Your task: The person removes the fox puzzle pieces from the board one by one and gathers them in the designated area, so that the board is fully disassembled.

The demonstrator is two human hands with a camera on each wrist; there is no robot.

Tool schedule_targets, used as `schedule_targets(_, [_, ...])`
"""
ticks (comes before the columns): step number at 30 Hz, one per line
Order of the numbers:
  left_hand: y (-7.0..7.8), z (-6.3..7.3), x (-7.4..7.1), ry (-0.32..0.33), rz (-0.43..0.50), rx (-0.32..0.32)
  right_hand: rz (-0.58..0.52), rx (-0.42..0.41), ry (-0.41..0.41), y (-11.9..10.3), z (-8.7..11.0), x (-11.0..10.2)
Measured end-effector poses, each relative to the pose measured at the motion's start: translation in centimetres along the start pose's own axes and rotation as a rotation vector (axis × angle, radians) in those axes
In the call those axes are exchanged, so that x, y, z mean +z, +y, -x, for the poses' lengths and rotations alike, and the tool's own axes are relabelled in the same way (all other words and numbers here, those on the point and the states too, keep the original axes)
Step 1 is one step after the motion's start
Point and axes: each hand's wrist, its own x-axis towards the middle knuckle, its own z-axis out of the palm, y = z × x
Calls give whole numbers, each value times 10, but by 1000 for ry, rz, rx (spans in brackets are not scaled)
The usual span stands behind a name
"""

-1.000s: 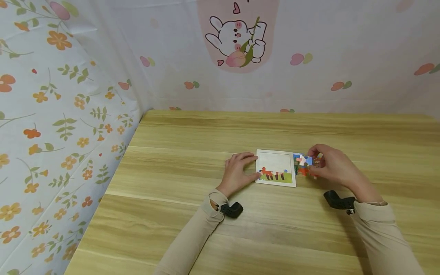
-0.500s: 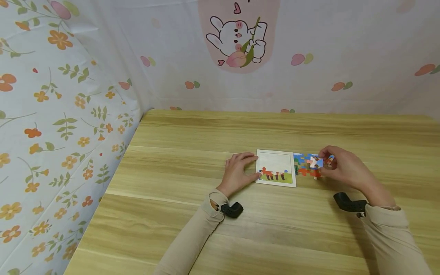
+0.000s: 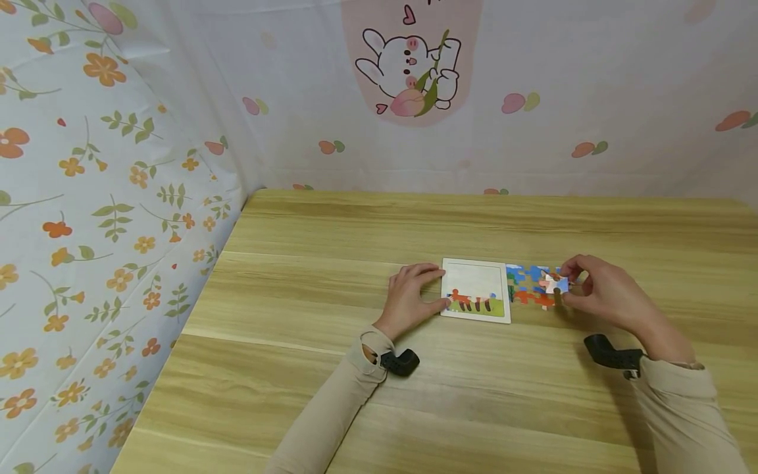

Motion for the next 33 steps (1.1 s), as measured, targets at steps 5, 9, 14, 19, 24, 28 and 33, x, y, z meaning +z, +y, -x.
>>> schedule_targets(5, [0,0,0,-1,-2,3,-2,13,-3,4,3,0])
schedule_targets(9, [-1,0,0,-5,-4,-2,-2,32,-14,7,4,-1])
schedule_targets(14, [0,0,0,-9,-3,-5,-12,53,-22,9,6,-2])
schedule_targets(19, [0,0,0,-9,-4,-3,-15,57,-20,11,8,-2])
schedule_targets(24, [0,0,0,-5,-11,-1,-21,69,-20,14,10,-2])
schedule_targets(28, [-1,0,1,-5,-10,2,-38,89,-31,16,11,-1])
schedule_targets(33, [-1,0,0,-3,-2,2,-44,98,-28,18,11,0])
